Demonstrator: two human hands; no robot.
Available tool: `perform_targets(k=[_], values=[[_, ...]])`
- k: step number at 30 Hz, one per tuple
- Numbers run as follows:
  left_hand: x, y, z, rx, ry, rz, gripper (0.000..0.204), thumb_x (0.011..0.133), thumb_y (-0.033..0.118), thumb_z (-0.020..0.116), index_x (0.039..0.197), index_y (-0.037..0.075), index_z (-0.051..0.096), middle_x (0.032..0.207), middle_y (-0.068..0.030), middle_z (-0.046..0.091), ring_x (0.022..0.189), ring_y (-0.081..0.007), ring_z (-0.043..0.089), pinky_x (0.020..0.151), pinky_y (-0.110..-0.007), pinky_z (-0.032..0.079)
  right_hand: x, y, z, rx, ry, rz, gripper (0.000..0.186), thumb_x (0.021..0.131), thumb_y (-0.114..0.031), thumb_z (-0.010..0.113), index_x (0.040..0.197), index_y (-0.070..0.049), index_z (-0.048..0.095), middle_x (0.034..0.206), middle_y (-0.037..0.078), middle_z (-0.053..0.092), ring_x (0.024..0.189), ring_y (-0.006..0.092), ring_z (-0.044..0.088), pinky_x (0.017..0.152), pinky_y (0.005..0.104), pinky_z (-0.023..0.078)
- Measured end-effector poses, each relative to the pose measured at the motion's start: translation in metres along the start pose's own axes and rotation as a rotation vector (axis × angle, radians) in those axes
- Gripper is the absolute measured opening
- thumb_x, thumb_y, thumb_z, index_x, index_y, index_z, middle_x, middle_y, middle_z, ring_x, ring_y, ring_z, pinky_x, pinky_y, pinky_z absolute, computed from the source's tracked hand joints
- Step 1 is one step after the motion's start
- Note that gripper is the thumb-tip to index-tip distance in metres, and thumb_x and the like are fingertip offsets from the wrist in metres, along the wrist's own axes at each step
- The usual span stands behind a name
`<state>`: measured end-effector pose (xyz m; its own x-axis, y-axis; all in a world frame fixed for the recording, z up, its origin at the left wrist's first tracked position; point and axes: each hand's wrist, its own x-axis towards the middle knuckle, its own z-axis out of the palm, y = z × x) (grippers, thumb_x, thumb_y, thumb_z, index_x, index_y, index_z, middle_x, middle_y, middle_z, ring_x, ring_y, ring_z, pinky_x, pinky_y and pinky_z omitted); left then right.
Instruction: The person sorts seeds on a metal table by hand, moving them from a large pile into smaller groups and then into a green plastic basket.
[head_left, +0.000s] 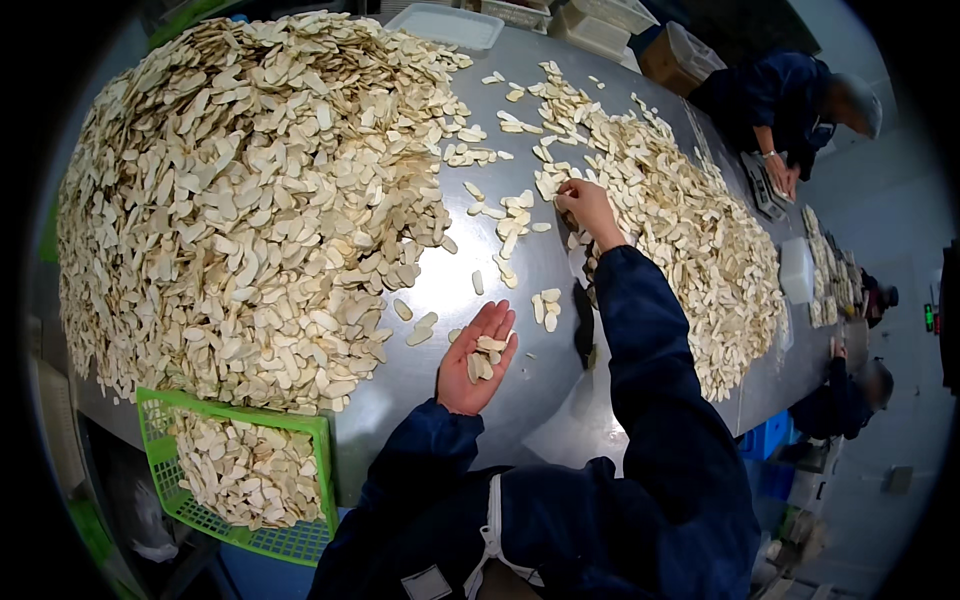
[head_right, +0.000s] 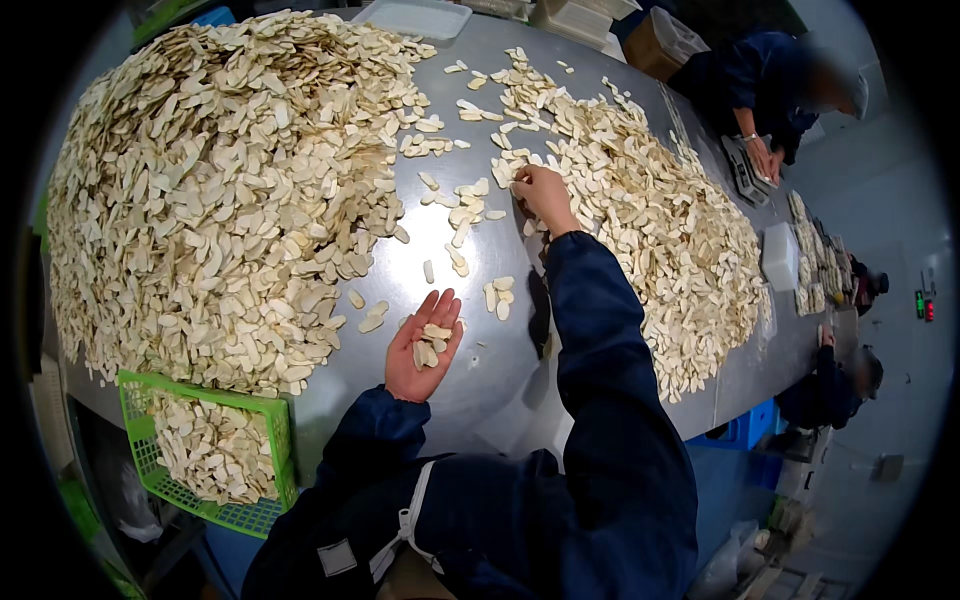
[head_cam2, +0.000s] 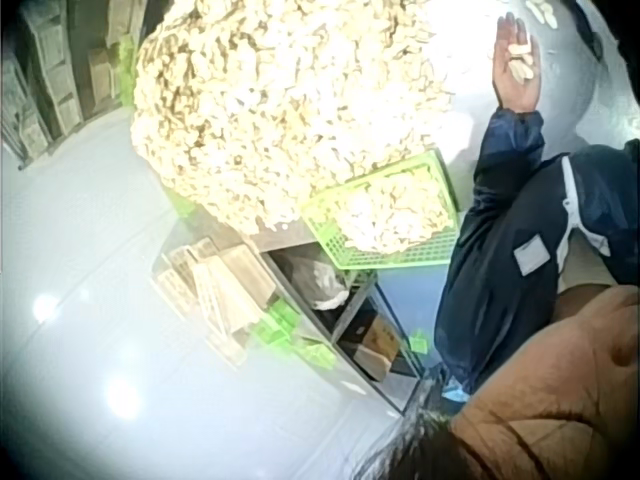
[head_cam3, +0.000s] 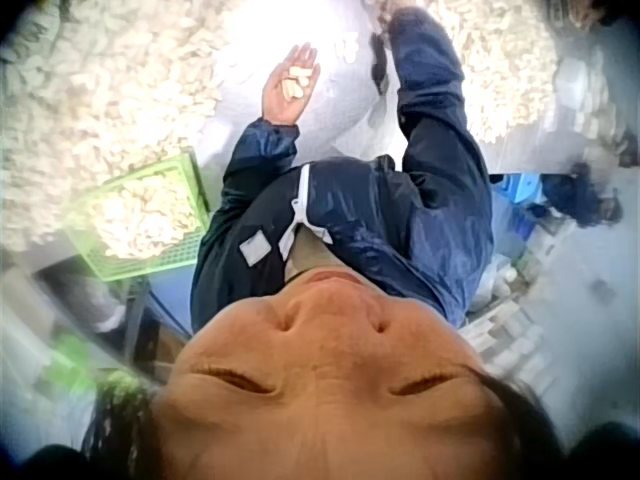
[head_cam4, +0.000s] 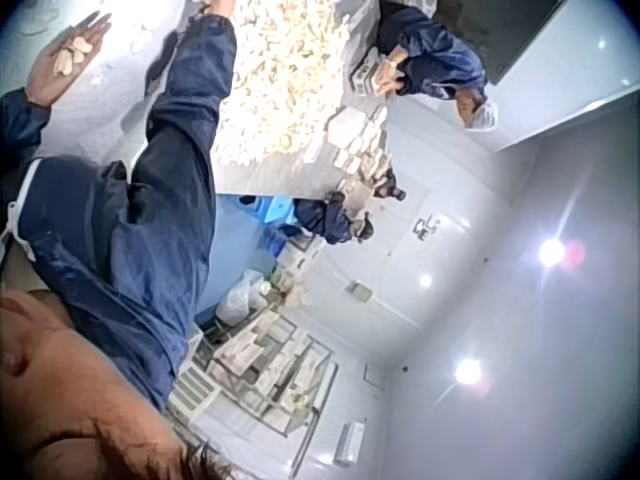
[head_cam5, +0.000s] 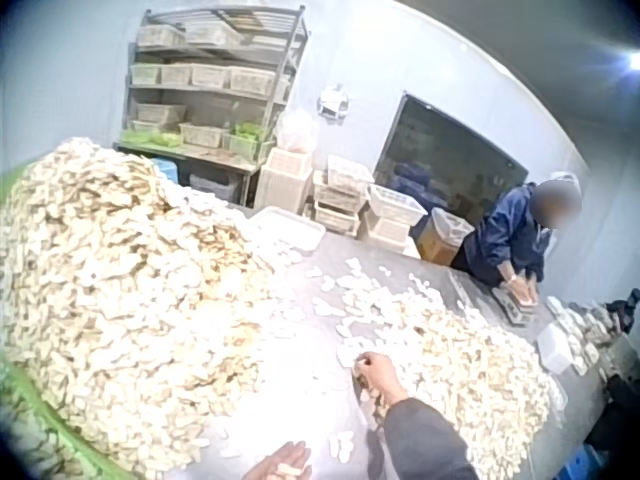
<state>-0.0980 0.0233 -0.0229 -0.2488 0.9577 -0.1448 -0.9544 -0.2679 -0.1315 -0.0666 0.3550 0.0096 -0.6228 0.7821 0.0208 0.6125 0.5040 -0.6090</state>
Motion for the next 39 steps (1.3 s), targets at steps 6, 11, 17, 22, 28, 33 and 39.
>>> perform_targets(k=[6, 11, 17, 22, 28, 33, 39], values=[[0.000, -0.001, 0.001, 0.036, -0.006, -0.008, 0.042, 0.099, 0.022, 0.031, 0.138, 0.007, 0.037, 0.148, -0.0093, 0.028, 0.138, -0.0228, 0.024, 0.111, -0.038, 0.024, -0.003, 0.006, 0.004, 0.031, -0.092, -0.081, 0.013, 0.072, -0.013, 0.067, 0.075, -0.003, 0.059, 0.067, 0.009, 0.060, 0.060, 0.0195, 0.057, 0.058, 0.0314, 0.045], [-0.002, 0.001, 0.000, -0.018, -0.038, -0.033, 0.040, 0.097, 0.019, 0.038, 0.136, 0.006, 0.040, 0.147, -0.0078, 0.031, 0.139, -0.0213, 0.022, 0.111, -0.037, 0.022, -0.019, 0.004, 0.002, 0.199, -0.164, -0.061, 0.015, 0.072, -0.012, 0.068, 0.081, -0.003, 0.060, 0.066, 0.001, 0.057, 0.060, 0.0104, 0.052, 0.055, 0.0268, 0.042], [-0.001, 0.002, -0.012, 0.093, -0.037, -0.078, 0.040, 0.096, 0.020, 0.045, 0.135, 0.011, 0.041, 0.127, -0.0055, 0.050, 0.111, -0.0148, 0.050, 0.083, -0.027, 0.044, -0.101, -0.053, -0.016, 0.502, -0.453, 0.070, 0.014, 0.081, -0.011, 0.065, 0.093, -0.003, 0.065, 0.073, -0.003, 0.060, 0.062, 0.0028, 0.051, 0.051, 0.0194, 0.039], [-0.004, 0.002, 0.000, 0.016, 0.096, -0.112, 0.018, 0.099, 0.019, 0.040, 0.104, 0.008, 0.053, 0.081, -0.0002, 0.042, 0.068, -0.0093, 0.038, 0.045, -0.019, 0.030, -0.175, -0.065, -0.001, 0.504, -0.398, 0.082, 0.013, 0.083, -0.007, 0.064, 0.094, 0.000, 0.064, 0.070, 0.000, 0.060, 0.057, 0.0050, 0.051, 0.048, 0.0209, 0.039], [-0.003, -0.001, -0.010, -0.136, -0.051, -0.211, 0.020, 0.099, 0.018, 0.037, 0.102, 0.006, 0.054, 0.081, -0.0017, 0.042, 0.070, -0.0102, 0.040, 0.046, -0.020, 0.032, -0.199, -0.012, -0.037, 0.232, -0.150, 0.121, 0.015, 0.079, -0.011, 0.064, 0.087, 0.002, 0.064, 0.070, 0.009, 0.062, 0.059, 0.0149, 0.058, 0.054, 0.0280, 0.044], [-0.003, -0.001, -0.008, -0.085, -0.070, -0.204, 0.021, 0.099, 0.019, 0.037, 0.102, 0.008, 0.054, 0.080, -0.0013, 0.041, 0.070, -0.0108, 0.039, 0.048, -0.020, 0.032, -0.163, 0.021, -0.038, -0.184, 0.242, 0.050, 0.026, 0.079, -0.024, 0.063, 0.095, -0.003, 0.063, 0.085, 0.015, 0.058, 0.079, 0.0310, 0.058, 0.068, 0.0391, 0.047], [-0.003, 0.000, -0.011, -0.005, -0.046, -0.196, 0.020, 0.099, 0.020, 0.037, 0.104, 0.009, 0.053, 0.082, -0.0014, 0.042, 0.071, -0.0113, 0.040, 0.049, -0.020, 0.033, -0.137, 0.049, -0.037, -0.214, 0.189, -0.050, 0.021, 0.078, -0.017, 0.063, 0.095, -0.005, 0.064, 0.079, 0.017, 0.058, 0.080, 0.0342, 0.058, 0.069, 0.0400, 0.047]])
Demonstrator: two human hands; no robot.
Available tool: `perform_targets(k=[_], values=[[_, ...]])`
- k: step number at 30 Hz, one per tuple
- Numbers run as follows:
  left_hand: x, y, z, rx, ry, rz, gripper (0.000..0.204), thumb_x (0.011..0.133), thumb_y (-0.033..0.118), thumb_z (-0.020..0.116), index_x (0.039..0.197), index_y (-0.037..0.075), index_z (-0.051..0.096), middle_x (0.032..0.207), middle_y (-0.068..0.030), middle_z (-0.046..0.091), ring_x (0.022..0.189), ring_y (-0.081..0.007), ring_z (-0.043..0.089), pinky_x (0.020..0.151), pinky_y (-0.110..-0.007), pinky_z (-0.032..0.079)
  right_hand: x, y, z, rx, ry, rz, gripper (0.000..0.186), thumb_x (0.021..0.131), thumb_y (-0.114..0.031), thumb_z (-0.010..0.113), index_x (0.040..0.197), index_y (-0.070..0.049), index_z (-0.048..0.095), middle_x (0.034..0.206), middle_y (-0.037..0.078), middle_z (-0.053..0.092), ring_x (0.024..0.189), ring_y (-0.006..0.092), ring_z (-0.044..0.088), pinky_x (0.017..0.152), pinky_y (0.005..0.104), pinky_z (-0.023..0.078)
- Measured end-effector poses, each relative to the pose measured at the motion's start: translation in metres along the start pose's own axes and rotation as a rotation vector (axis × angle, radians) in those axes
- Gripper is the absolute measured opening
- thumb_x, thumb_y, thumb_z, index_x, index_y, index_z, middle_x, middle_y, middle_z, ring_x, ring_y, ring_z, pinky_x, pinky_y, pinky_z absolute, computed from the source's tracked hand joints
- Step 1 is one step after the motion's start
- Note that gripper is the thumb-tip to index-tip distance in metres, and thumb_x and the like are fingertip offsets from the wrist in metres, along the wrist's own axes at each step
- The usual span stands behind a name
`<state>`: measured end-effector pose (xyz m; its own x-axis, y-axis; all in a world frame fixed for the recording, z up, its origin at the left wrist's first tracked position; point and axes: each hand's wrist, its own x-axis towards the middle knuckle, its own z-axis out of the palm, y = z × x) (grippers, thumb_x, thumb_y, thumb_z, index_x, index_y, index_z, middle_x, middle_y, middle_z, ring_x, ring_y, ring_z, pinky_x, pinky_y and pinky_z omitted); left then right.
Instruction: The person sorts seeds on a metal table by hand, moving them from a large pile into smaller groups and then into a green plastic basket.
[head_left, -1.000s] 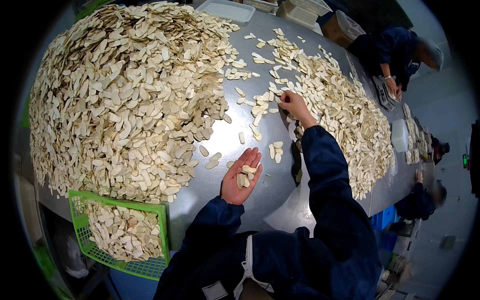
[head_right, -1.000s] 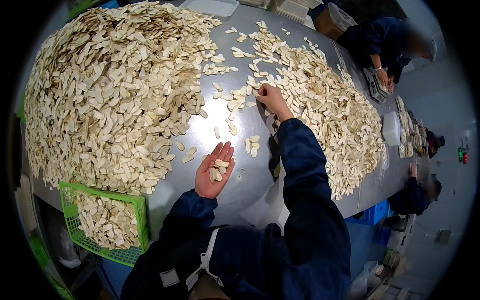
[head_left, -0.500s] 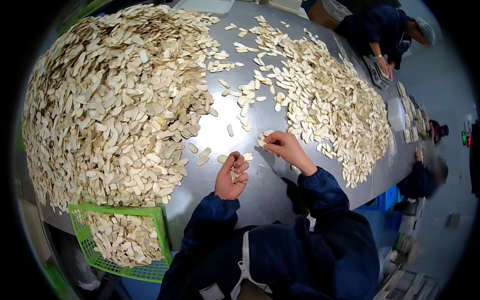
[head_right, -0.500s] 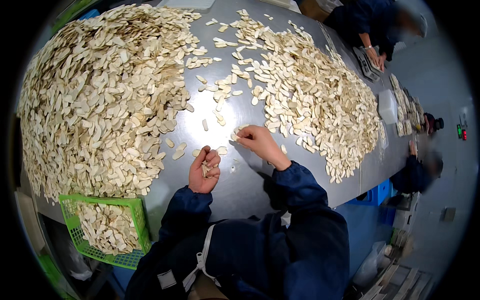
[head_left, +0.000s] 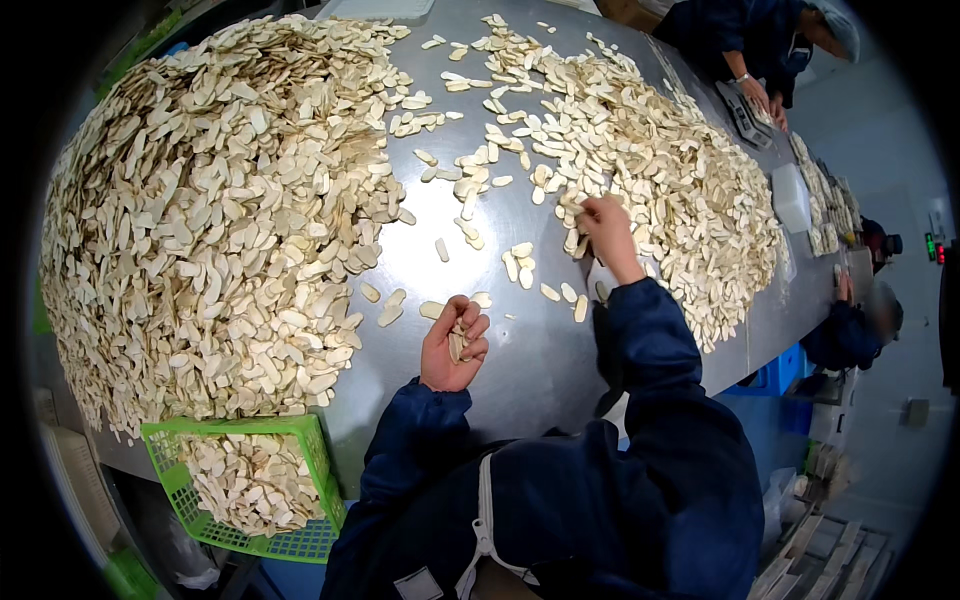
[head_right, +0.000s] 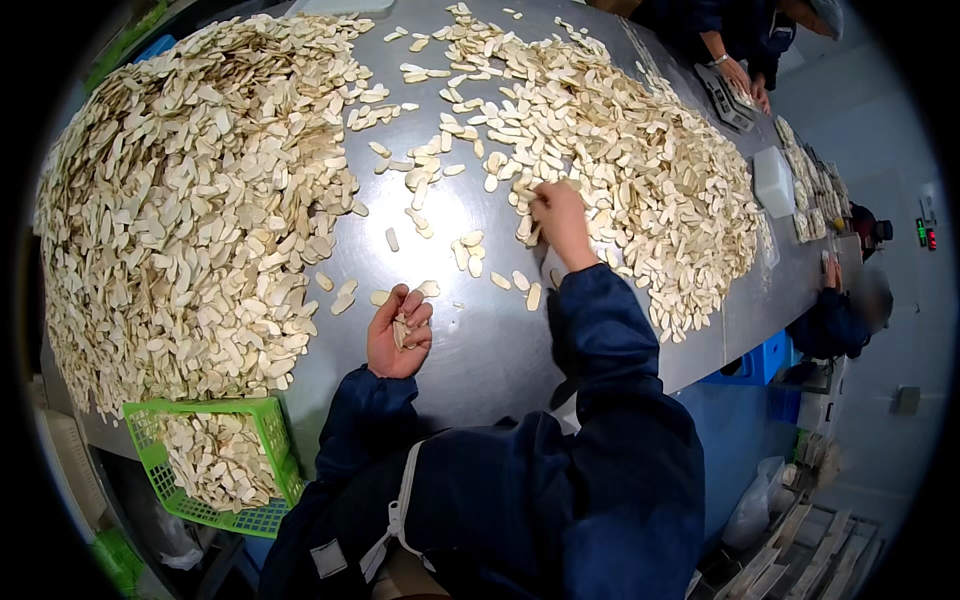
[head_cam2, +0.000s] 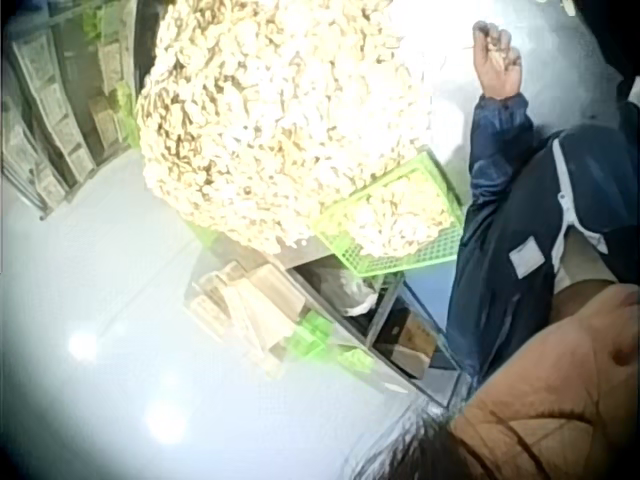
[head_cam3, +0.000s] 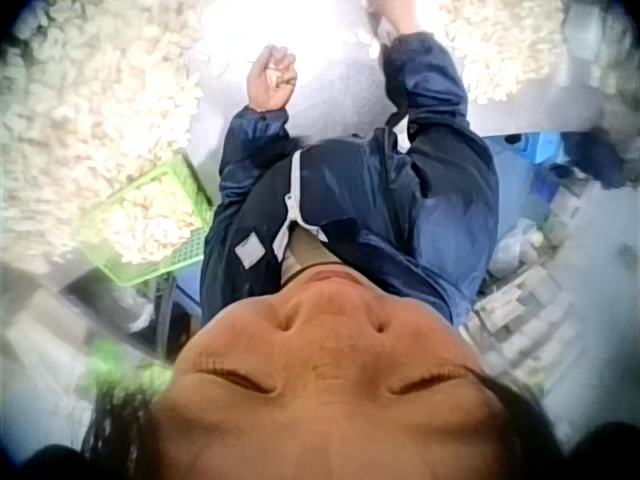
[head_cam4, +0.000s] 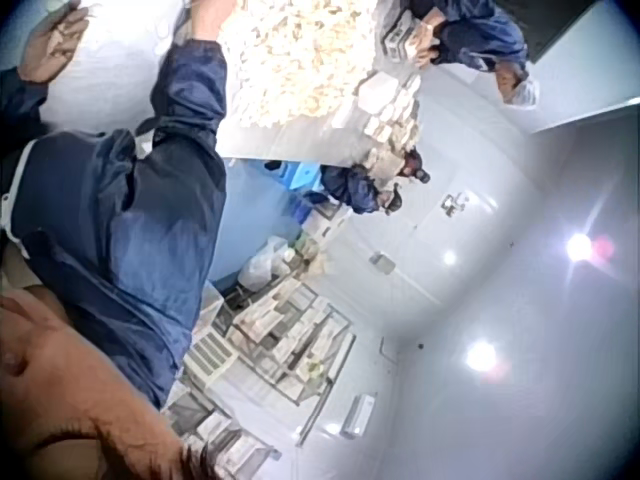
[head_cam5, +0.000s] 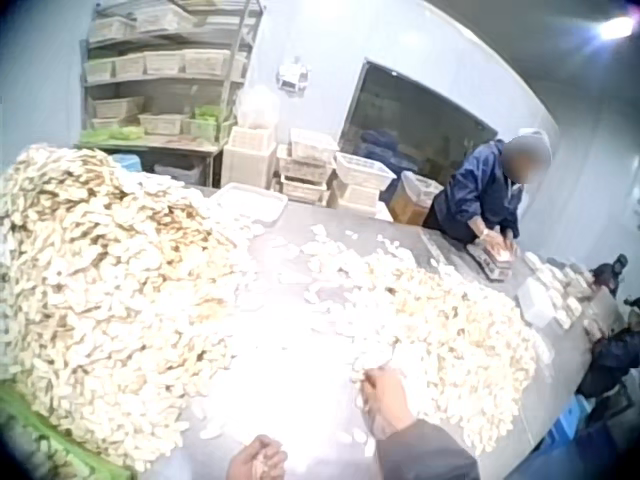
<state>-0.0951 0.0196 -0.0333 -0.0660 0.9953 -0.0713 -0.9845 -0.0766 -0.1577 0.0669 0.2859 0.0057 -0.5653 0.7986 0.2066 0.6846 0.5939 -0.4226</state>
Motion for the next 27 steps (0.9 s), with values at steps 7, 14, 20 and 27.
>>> perform_targets(k=[7, 14, 20, 27], values=[[0.001, -0.001, -0.001, -0.021, -0.007, -0.001, 0.020, 0.099, 0.020, 0.038, 0.106, 0.010, 0.054, 0.082, -0.0008, 0.044, 0.070, -0.0108, 0.039, 0.049, -0.019, 0.033, -0.019, 0.044, -0.042, -0.140, 0.253, 0.096, 0.021, 0.080, -0.013, 0.061, 0.094, 0.003, 0.063, 0.077, 0.017, 0.063, 0.071, 0.0297, 0.061, 0.067, 0.0363, 0.048], [0.000, 0.001, -0.006, -0.030, -0.037, 0.002, 0.023, 0.097, 0.019, 0.041, 0.111, 0.008, 0.055, 0.085, -0.0019, 0.043, 0.073, -0.0118, 0.040, 0.051, -0.021, 0.035, -0.043, -0.047, -0.016, -0.133, -0.017, 0.084, 0.028, 0.075, -0.030, 0.068, 0.085, -0.004, 0.066, 0.079, 0.013, 0.063, 0.074, 0.0316, 0.061, 0.064, 0.0391, 0.048], [0.000, 0.001, -0.004, -0.027, -0.014, 0.005, 0.023, 0.097, 0.019, 0.041, 0.111, 0.008, 0.055, 0.084, -0.0017, 0.043, 0.072, -0.0116, 0.040, 0.050, -0.020, 0.035, -0.024, -0.009, -0.016, 0.244, -0.136, 0.225, 0.019, 0.076, -0.018, 0.061, 0.085, -0.002, 0.068, 0.067, 0.014, 0.064, 0.059, 0.0280, 0.062, 0.058, 0.0339, 0.048], [-0.001, 0.005, 0.004, -0.211, -0.105, 0.062, 0.016, 0.093, 0.012, 0.046, 0.105, 0.008, 0.056, 0.082, -0.0011, 0.044, 0.072, -0.0106, 0.041, 0.050, -0.021, 0.036, -0.047, 0.009, -0.049, 0.144, 0.081, 0.259, 0.021, 0.080, -0.016, 0.064, 0.095, -0.002, 0.065, 0.070, 0.011, 0.064, 0.059, 0.0247, 0.061, 0.057, 0.0321, 0.048]])
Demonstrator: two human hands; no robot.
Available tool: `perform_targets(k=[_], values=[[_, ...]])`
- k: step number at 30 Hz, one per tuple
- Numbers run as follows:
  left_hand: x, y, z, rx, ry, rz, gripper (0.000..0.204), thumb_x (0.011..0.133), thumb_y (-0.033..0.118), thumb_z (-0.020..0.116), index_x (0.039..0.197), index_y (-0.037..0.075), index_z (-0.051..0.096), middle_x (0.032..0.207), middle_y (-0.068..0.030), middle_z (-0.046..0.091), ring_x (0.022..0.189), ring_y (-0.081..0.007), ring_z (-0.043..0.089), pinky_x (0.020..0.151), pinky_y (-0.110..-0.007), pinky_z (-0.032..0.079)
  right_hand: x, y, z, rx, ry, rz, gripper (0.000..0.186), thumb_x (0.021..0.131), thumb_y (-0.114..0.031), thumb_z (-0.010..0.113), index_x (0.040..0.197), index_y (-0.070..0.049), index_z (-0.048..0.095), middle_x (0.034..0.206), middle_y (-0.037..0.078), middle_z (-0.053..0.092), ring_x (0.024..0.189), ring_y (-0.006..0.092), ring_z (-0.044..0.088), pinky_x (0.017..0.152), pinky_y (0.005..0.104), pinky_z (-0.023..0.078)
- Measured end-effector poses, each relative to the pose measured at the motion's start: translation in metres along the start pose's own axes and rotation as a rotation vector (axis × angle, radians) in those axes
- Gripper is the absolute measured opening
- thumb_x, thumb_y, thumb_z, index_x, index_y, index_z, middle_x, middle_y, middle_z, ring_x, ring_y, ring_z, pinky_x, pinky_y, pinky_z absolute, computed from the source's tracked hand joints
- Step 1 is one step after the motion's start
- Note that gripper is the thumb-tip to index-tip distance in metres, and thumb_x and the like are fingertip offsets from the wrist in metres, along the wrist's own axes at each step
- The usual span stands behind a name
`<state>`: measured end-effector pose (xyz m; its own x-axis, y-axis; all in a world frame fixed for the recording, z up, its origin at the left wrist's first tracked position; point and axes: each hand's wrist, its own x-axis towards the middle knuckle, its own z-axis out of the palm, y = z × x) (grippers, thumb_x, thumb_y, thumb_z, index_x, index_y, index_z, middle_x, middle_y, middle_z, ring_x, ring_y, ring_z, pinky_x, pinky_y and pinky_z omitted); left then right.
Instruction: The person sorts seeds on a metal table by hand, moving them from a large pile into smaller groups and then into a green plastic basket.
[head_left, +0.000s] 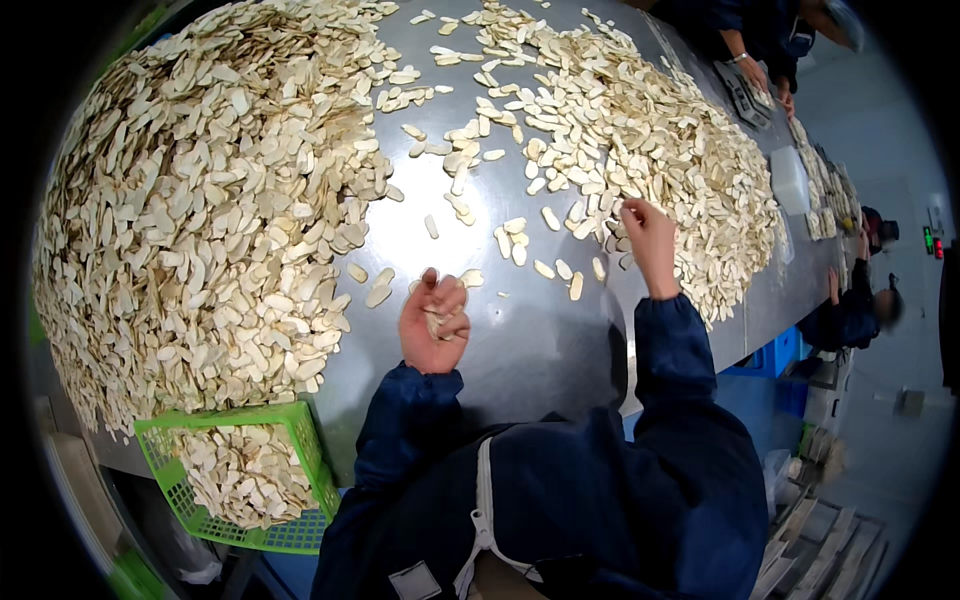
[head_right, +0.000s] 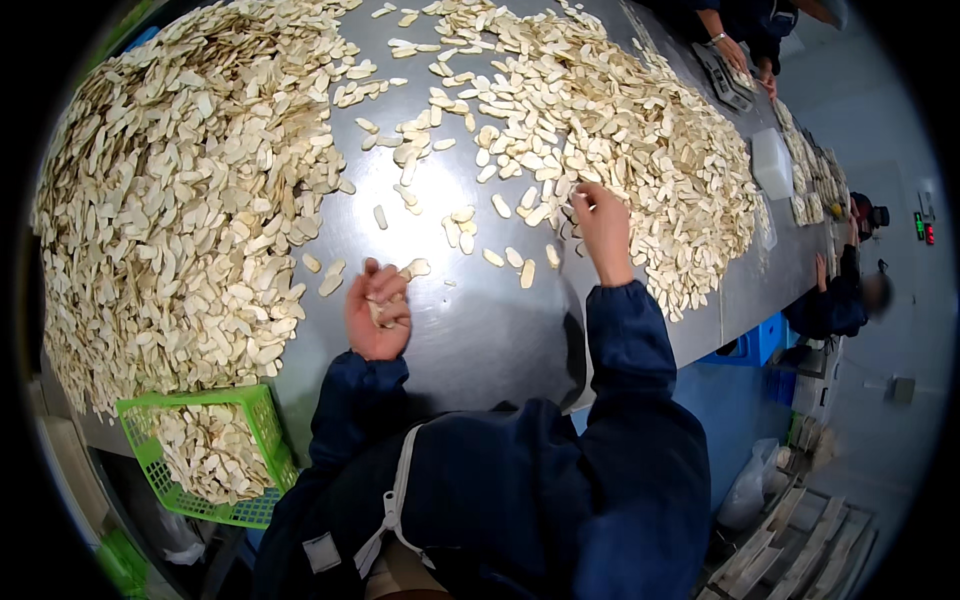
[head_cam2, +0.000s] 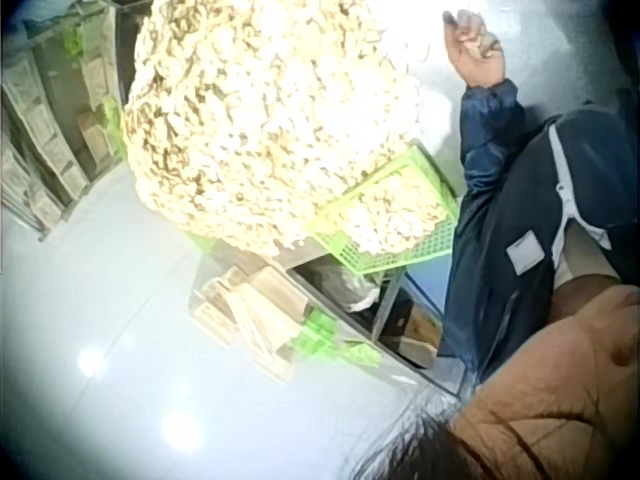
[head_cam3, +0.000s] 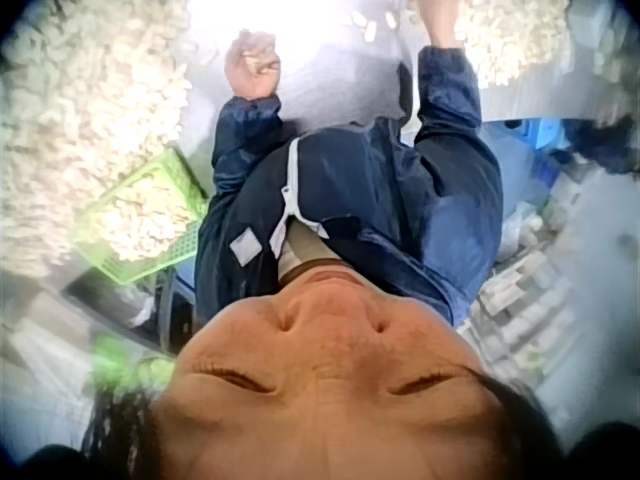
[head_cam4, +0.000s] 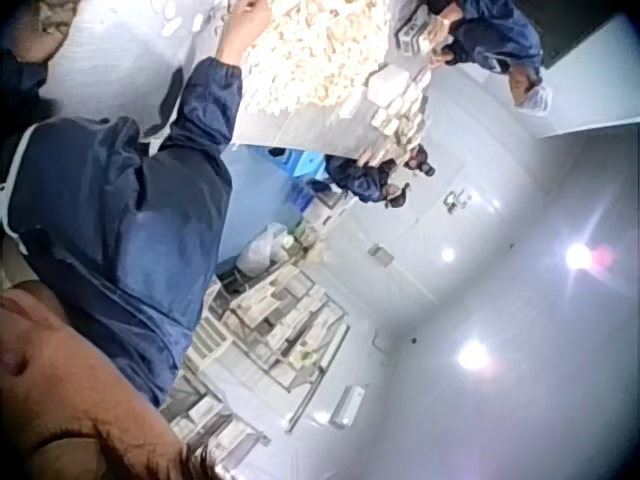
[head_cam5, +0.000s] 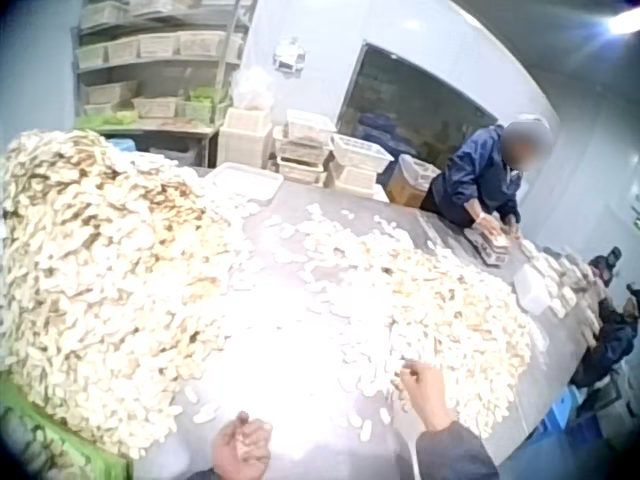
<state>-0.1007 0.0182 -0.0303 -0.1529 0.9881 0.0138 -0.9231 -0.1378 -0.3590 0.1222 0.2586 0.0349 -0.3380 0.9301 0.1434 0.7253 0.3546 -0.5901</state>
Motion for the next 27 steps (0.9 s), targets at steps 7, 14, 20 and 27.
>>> perform_targets(k=[7, 14, 20, 27], values=[[-0.009, 0.040, 0.033, -0.079, -0.136, 0.463, 0.013, 0.089, 0.011, 0.050, 0.097, 0.012, 0.059, 0.080, 0.0032, 0.047, 0.073, -0.0109, 0.045, 0.081, -0.033, 0.043, -0.073, -0.021, 0.032, -0.299, -0.103, -0.711, 0.035, 0.076, -0.013, 0.066, 0.110, -0.011, 0.060, 0.119, 0.015, 0.054, 0.114, 0.0337, 0.048, 0.096, 0.0447, 0.037], [-0.015, 0.060, 0.044, -0.127, -0.289, 0.510, 0.014, 0.085, 0.004, 0.050, 0.093, 0.012, 0.058, 0.074, 0.0032, 0.047, 0.068, -0.0105, 0.043, 0.065, -0.025, 0.036, 0.002, 0.040, 0.011, -0.637, 0.331, -0.360, 0.033, 0.077, -0.005, 0.061, 0.110, -0.003, 0.058, 0.127, 0.022, 0.046, 0.120, 0.0439, 0.038, 0.101, 0.0488, 0.031], [-0.014, 0.058, 0.033, -0.146, -0.300, 0.399, 0.015, 0.092, 0.014, 0.045, 0.097, 0.009, 0.059, 0.078, 0.0008, 0.047, 0.066, -0.0080, 0.042, 0.045, -0.019, 0.034, -0.084, -0.113, 0.105, 0.028, -0.067, -0.734, 0.022, 0.076, -0.006, 0.060, 0.097, -0.001, 0.058, 0.114, 0.022, 0.054, 0.117, 0.0384, 0.045, 0.100, 0.0480, 0.034], [-0.016, 0.052, 0.037, -0.100, -0.302, 0.411, 0.012, 0.092, 0.014, 0.047, 0.096, 0.011, 0.057, 0.077, 0.0009, 0.045, 0.064, -0.0088, 0.040, 0.049, -0.021, 0.035, -0.097, -0.171, 0.150, -0.030, -0.265, -1.005, 0.032, 0.076, -0.012, 0.061, 0.106, -0.003, 0.055, 0.119, 0.018, 0.050, 0.118, 0.0354, 0.045, 0.101, 0.0550, 0.030]])
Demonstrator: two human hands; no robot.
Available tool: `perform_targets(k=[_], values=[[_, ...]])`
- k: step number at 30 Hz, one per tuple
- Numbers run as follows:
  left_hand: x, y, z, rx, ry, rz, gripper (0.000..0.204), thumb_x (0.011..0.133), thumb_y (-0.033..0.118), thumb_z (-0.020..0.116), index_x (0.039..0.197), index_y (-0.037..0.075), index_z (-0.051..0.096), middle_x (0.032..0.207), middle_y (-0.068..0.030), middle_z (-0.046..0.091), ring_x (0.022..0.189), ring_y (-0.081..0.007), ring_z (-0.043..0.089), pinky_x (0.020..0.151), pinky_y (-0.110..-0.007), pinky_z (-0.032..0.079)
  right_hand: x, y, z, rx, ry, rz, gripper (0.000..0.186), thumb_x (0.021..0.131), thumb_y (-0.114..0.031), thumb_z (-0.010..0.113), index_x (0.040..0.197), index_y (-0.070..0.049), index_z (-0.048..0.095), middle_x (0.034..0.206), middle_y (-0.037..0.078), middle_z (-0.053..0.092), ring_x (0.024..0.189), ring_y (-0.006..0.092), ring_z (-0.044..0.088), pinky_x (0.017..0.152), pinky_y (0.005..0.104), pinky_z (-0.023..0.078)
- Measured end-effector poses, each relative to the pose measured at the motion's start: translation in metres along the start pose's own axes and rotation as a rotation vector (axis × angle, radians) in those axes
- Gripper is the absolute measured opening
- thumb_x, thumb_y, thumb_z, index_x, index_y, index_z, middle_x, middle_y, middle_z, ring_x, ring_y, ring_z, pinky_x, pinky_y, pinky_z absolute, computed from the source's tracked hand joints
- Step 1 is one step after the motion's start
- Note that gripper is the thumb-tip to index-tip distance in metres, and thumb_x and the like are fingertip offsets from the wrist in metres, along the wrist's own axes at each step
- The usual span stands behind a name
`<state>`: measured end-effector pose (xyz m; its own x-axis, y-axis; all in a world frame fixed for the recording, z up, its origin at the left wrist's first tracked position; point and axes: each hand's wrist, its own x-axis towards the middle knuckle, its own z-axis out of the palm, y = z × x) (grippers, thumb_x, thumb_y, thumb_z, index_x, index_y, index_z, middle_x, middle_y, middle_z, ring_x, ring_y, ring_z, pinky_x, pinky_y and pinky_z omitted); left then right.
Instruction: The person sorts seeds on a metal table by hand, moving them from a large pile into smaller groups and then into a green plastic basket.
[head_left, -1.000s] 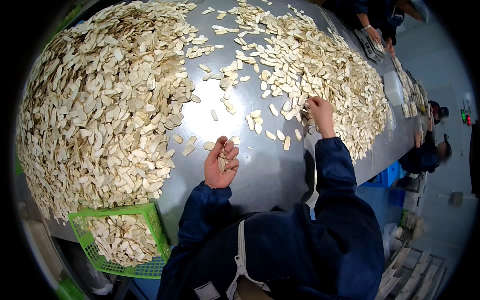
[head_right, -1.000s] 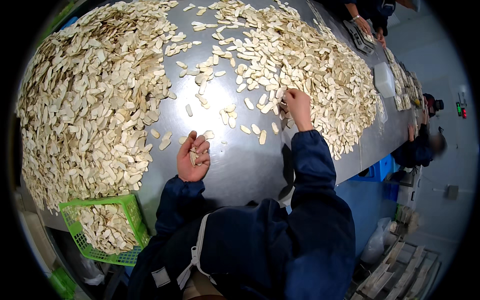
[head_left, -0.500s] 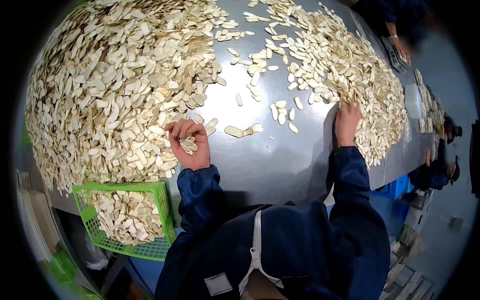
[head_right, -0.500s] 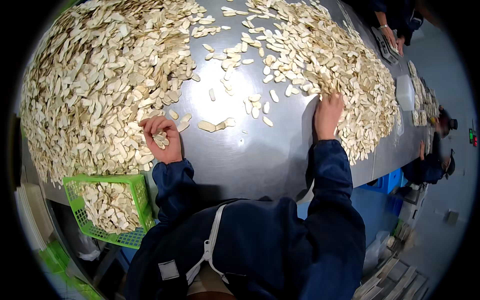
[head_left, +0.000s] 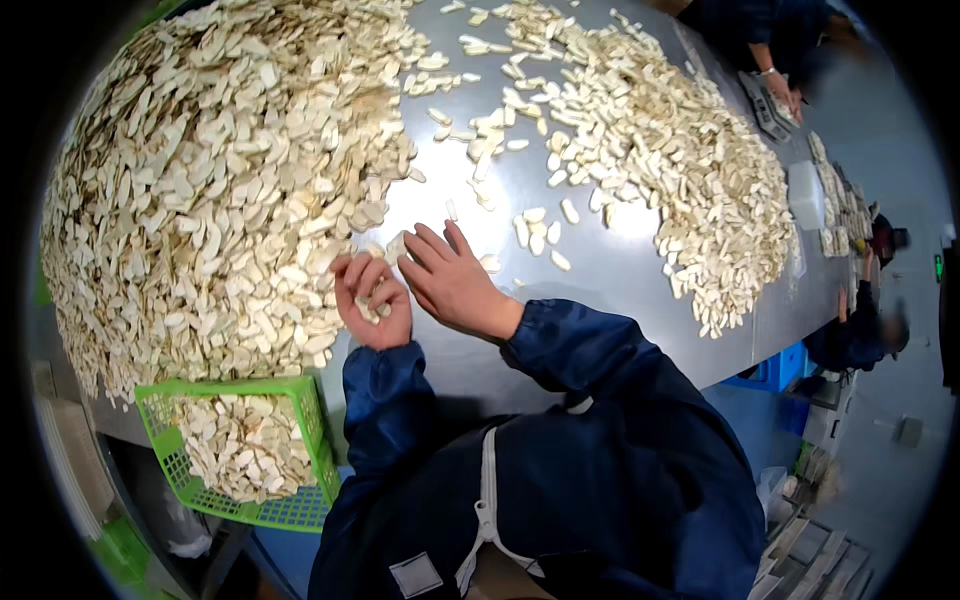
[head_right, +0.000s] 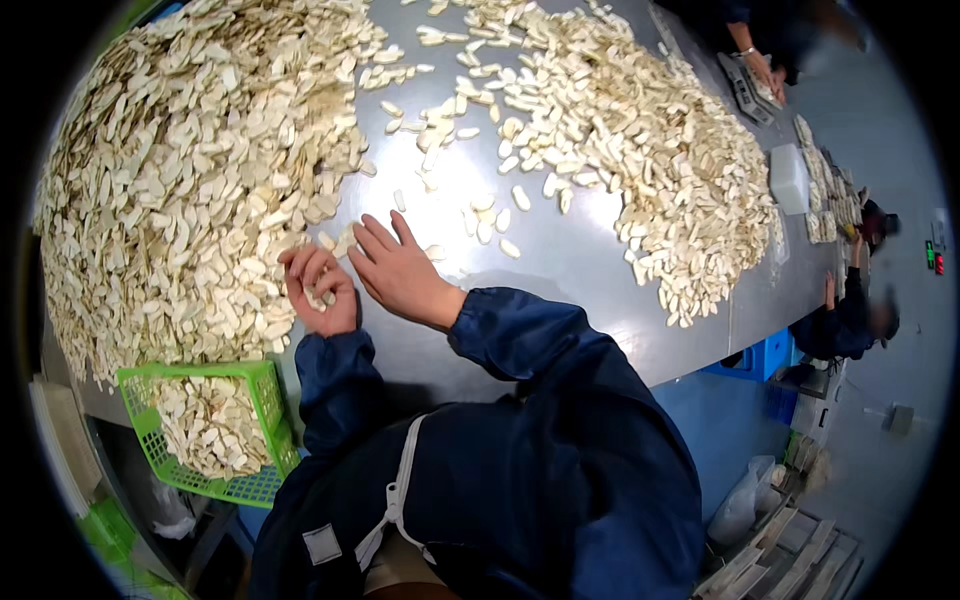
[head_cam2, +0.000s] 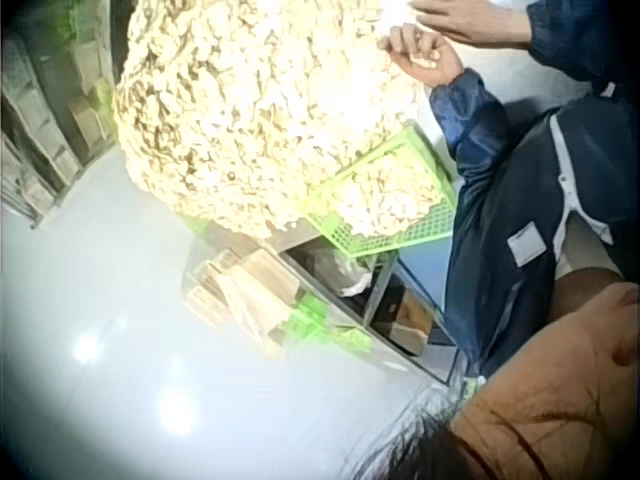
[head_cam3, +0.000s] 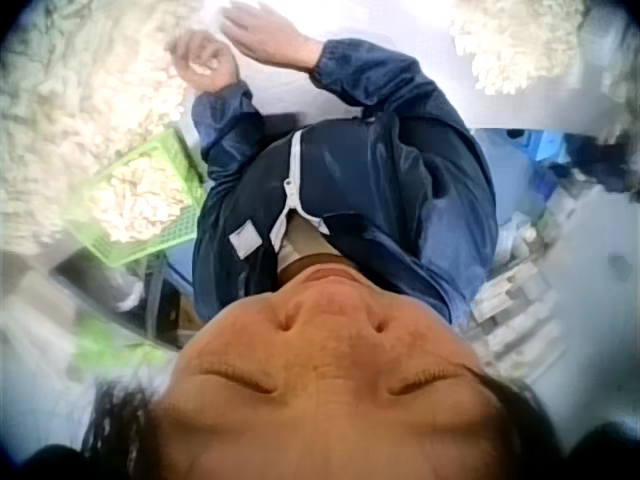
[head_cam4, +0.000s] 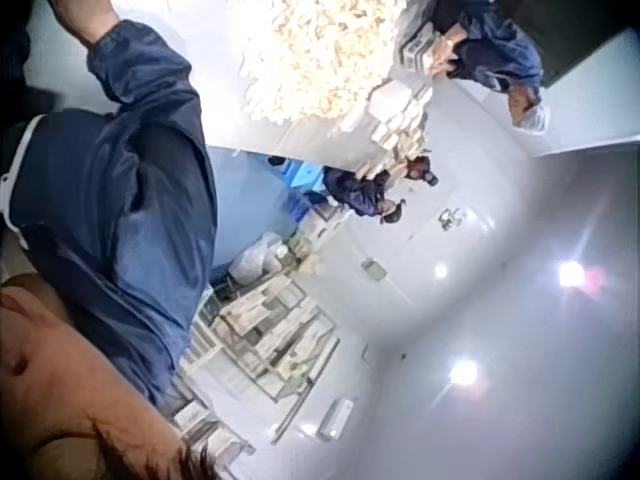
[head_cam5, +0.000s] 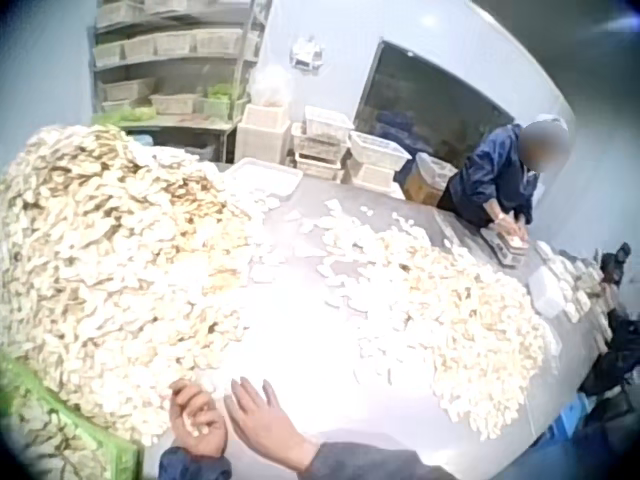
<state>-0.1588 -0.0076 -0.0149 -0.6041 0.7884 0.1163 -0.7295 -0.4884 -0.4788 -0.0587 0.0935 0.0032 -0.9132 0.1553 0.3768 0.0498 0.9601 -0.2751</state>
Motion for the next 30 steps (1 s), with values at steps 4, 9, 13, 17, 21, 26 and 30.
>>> perform_targets(k=[4, 9, 13, 17, 21, 26, 30], values=[[-0.002, 0.000, -0.005, 0.011, 0.047, 0.000, 0.010, 0.087, 0.007, 0.052, 0.094, 0.011, 0.057, 0.075, 0.0015, 0.046, 0.063, -0.0084, 0.040, 0.048, -0.021, 0.034, -0.010, 0.058, -0.001, -0.142, 0.018, 0.081, 0.028, 0.078, -0.008, 0.059, 0.106, -0.007, 0.056, 0.114, 0.011, 0.052, 0.117, 0.0312, 0.047, 0.098, 0.0570, 0.029], [0.002, -0.009, -0.008, 0.015, 0.040, -0.060, 0.010, 0.091, 0.014, 0.049, 0.096, 0.012, 0.058, 0.077, 0.0021, 0.047, 0.064, -0.0080, 0.040, 0.048, -0.020, 0.035, -0.089, 0.178, -0.063, -0.443, 0.128, 0.345, 0.026, 0.082, -0.005, 0.055, 0.107, -0.007, 0.058, 0.114, 0.010, 0.055, 0.116, 0.0307, 0.048, 0.099, 0.0553, 0.029], [0.000, -0.007, -0.009, 0.026, 0.056, -0.063, 0.012, 0.092, 0.016, 0.049, 0.096, 0.011, 0.058, 0.076, 0.0021, 0.046, 0.065, -0.0078, 0.040, 0.047, -0.019, 0.036, -0.115, 0.239, -0.122, -0.865, 0.024, 0.678, 0.024, 0.079, -0.013, 0.060, 0.103, -0.009, 0.063, 0.117, 0.012, 0.056, 0.117, 0.0335, 0.046, 0.097, 0.0547, 0.032], [0.003, -0.009, -0.012, -0.024, 0.007, -0.102, 0.015, 0.093, 0.018, 0.046, 0.095, 0.010, 0.058, 0.074, 0.0016, 0.044, 0.065, -0.0075, 0.041, 0.047, -0.018, 0.037, -0.065, 0.222, -0.125, -0.704, 0.169, 0.614, 0.025, 0.076, -0.015, 0.065, 0.099, -0.006, 0.064, 0.117, 0.021, 0.055, 0.113, 0.0384, 0.047, 0.094, 0.0471, 0.037], [-0.008, 0.006, -0.012, 0.008, 0.058, -0.078, 0.015, 0.094, 0.017, 0.045, 0.096, 0.008, 0.057, 0.073, 0.0005, 0.042, 0.064, -0.0090, 0.038, 0.044, -0.019, 0.035, 0.032, 0.136, -0.042, -0.200, 0.176, 0.152, 0.030, 0.079, -0.014, 0.063, 0.106, -0.003, 0.057, 0.122, 0.019, 0.050, 0.118, 0.0403, 0.042, 0.098, 0.0475, 0.034], [0.000, 0.000, -0.015, 0.121, 0.120, -0.130, 0.014, 0.095, 0.018, 0.046, 0.094, 0.009, 0.056, 0.072, 0.0011, 0.040, 0.062, -0.0093, 0.035, 0.044, -0.020, 0.033, 0.058, 0.143, -0.019, -0.125, 0.065, -0.035, 0.018, 0.079, -0.008, 0.055, 0.096, -0.005, 0.055, 0.110, 0.015, 0.053, 0.113, 0.0357, 0.046, 0.095, 0.0491, 0.034], [-0.001, 0.001, -0.016, 0.133, 0.112, -0.118, 0.012, 0.094, 0.017, 0.047, 0.093, 0.009, 0.056, 0.072, 0.0014, 0.041, 0.062, -0.0093, 0.037, 0.045, -0.020, 0.033, 0.037, 0.267, -0.049, -0.460, 0.102, 0.257, 0.015, 0.083, -0.010, 0.050, 0.092, -0.002, 0.058, 0.094, 0.016, 0.056, 0.095, 0.0350, 0.052, 0.083, 0.0449, 0.040]])
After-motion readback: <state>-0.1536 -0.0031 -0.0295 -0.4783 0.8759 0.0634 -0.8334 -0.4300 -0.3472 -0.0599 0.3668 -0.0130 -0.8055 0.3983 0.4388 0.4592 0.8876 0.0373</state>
